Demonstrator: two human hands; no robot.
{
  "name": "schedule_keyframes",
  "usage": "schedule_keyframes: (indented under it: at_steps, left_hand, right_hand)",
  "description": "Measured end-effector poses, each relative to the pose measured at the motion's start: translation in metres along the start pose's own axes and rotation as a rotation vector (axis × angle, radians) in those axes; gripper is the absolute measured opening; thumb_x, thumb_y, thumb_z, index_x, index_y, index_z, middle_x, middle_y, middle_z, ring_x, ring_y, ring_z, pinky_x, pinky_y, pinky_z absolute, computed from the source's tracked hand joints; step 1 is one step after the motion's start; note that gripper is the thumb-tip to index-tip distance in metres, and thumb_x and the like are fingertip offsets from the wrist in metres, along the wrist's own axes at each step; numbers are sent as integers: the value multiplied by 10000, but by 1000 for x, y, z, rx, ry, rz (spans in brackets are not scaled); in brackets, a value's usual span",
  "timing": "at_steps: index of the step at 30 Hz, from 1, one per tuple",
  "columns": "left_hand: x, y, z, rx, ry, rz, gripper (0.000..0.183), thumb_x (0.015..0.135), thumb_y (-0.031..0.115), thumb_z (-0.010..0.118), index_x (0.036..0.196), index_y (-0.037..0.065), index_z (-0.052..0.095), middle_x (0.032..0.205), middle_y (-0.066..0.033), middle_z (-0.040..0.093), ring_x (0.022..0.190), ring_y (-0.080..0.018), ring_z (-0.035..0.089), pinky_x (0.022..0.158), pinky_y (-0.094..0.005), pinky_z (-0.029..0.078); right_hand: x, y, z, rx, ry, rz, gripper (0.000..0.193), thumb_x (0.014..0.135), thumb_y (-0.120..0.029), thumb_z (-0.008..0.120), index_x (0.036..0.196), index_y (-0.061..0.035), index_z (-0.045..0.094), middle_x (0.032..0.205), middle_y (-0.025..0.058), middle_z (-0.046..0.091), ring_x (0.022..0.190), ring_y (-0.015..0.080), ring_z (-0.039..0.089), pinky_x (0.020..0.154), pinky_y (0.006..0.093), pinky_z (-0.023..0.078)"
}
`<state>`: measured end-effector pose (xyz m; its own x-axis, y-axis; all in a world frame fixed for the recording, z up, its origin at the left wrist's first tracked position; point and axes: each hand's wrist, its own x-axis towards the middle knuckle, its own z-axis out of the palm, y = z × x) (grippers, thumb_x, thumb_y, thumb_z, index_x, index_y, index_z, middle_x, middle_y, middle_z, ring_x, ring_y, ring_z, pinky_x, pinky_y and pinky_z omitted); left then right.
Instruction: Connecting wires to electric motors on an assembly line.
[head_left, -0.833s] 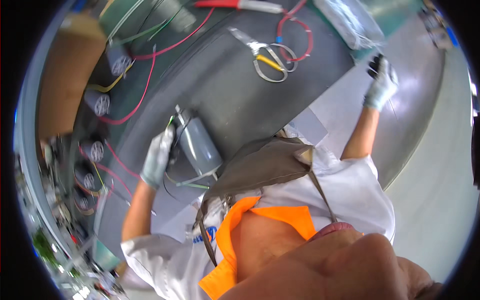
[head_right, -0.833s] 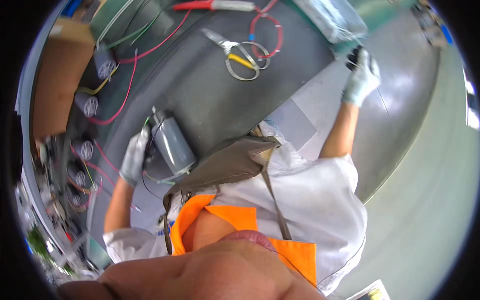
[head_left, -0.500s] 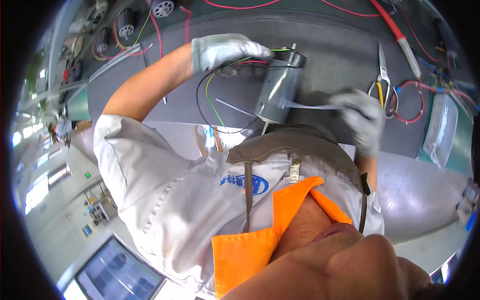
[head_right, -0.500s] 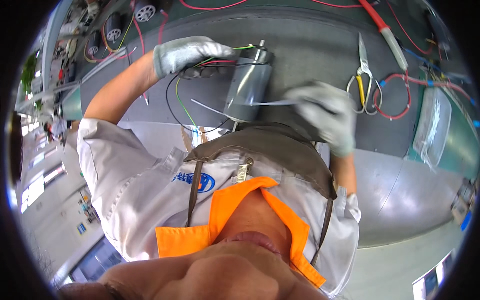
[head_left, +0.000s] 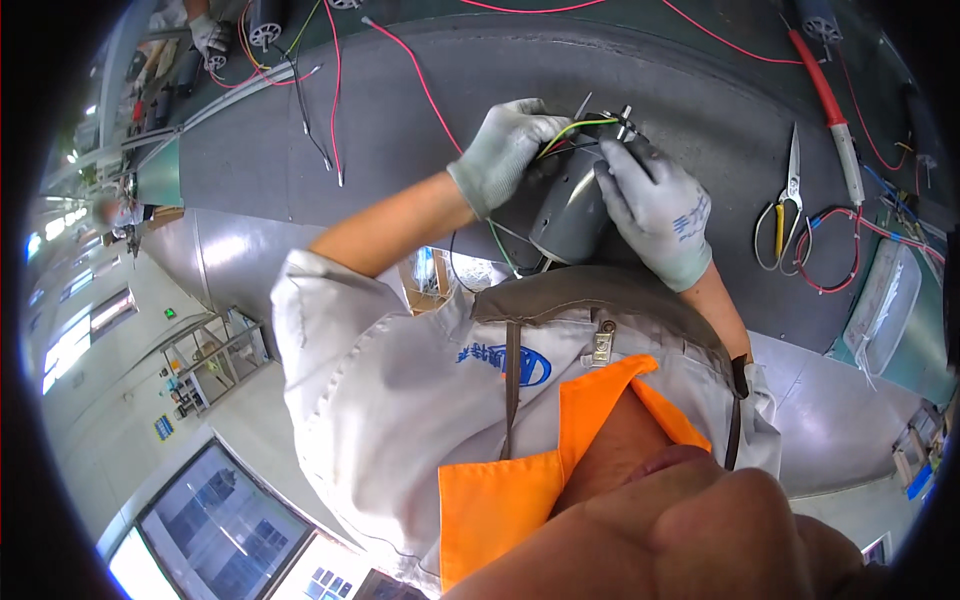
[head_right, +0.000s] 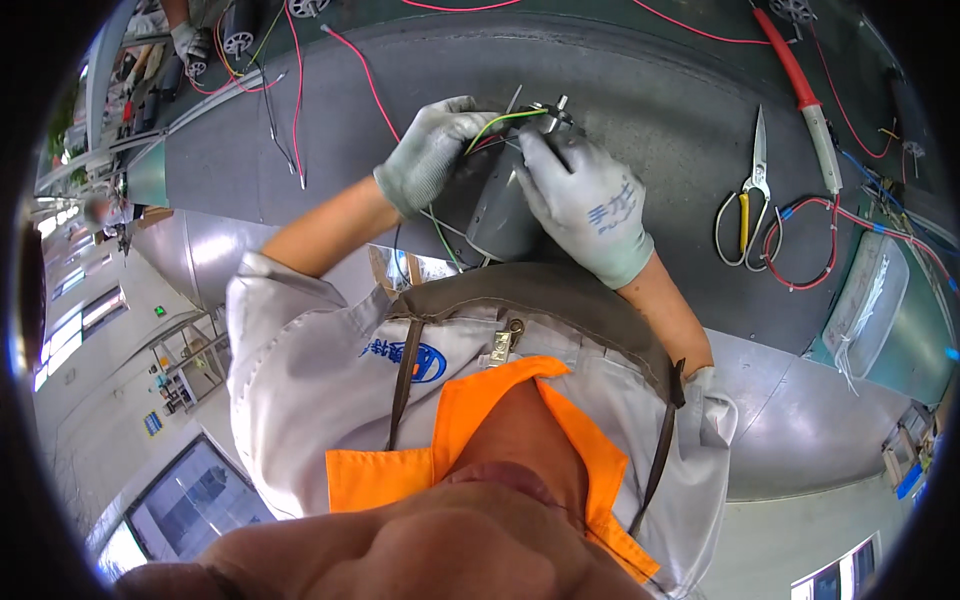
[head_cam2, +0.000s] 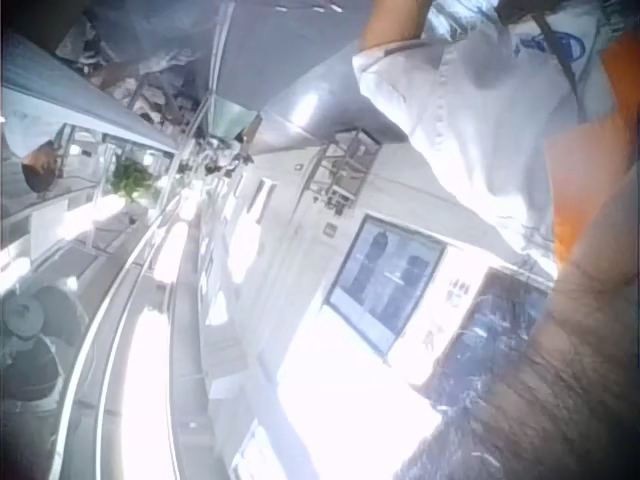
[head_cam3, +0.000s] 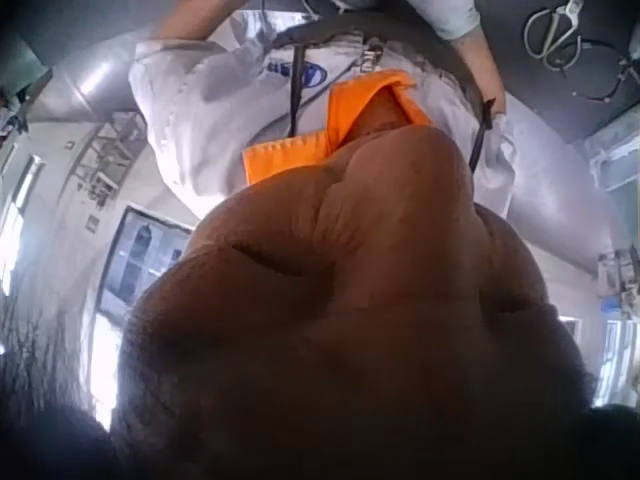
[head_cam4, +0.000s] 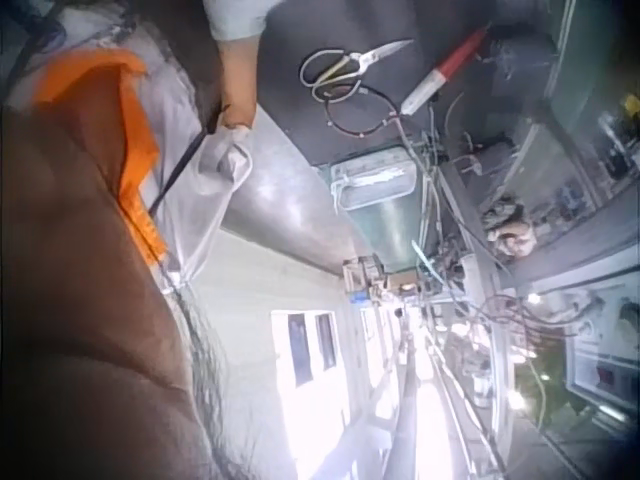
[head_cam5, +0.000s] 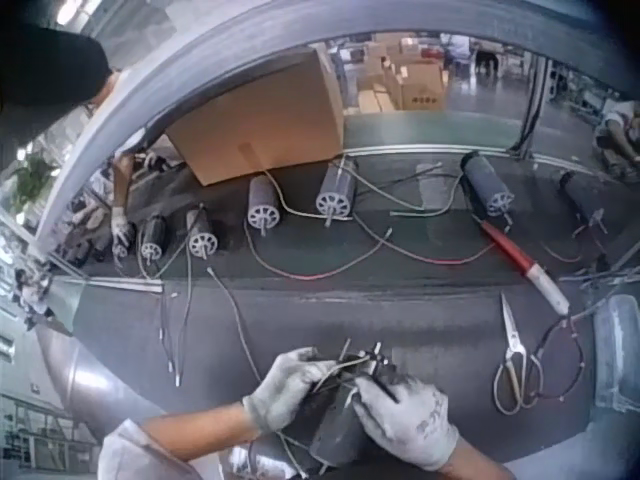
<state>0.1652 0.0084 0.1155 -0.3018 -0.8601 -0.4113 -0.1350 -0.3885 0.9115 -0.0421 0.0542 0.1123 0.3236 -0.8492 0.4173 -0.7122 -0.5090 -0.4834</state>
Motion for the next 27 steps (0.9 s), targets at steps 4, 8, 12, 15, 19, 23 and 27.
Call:
schedule_keyframes:
  at_steps: [4,8,12,15,19,23,27]
  left_hand:
    - [-3,-2,22,-173,101,-11,246,961,229,654,1036,-4,682,794,10,647,625,-27,538,515,-187,410]
    - [-1,3,40,-185,131,-13,170,949,145,684,1021,-8,697,801,14,664,631,-4,542,550,-176,438]
    - [1,4,46,-197,143,99,143,945,82,675,1028,-28,712,877,-25,704,747,-38,609,673,-202,515]
    - [2,4,46,-140,137,53,152,945,86,668,1046,-15,721,891,-9,700,741,-25,588,641,-182,472]
    - [4,3,50,-119,100,150,146,945,70,662,1040,-25,720,914,-21,704,810,-50,615,711,-203,501]
    - [13,2,60,-126,98,183,145,938,52,665,1050,-25,713,930,-29,705,828,-57,620,741,-209,507]
    - [20,-4,72,-73,120,310,138,900,50,692,1008,-32,718,897,-53,713,776,-82,639,720,-248,540]
  right_hand:
    - [12,6,0,636,125,369,251,907,-65,684,1156,-50,701,999,85,730,775,189,702,627,295,564]
    - [19,15,-3,1234,164,801,349,933,1,642,1282,12,637,951,71,728,716,83,657,587,215,530]
    - [19,19,-2,1259,199,756,460,901,29,654,1355,1,587,888,79,723,657,74,620,563,219,498]
    - [18,22,-3,1241,161,743,480,895,19,655,1369,-4,580,854,65,710,632,68,601,550,215,480]
    - [25,30,-17,1206,-30,761,487,906,-57,665,1381,-5,569,802,35,681,570,51,560,522,205,450]
    - [38,45,-37,1139,-249,849,465,907,-105,674,1356,-10,595,770,22,657,531,49,536,504,207,432]
    - [33,45,-37,868,-286,708,329,917,-143,658,1222,-21,682,786,29,684,627,103,612,588,285,507]
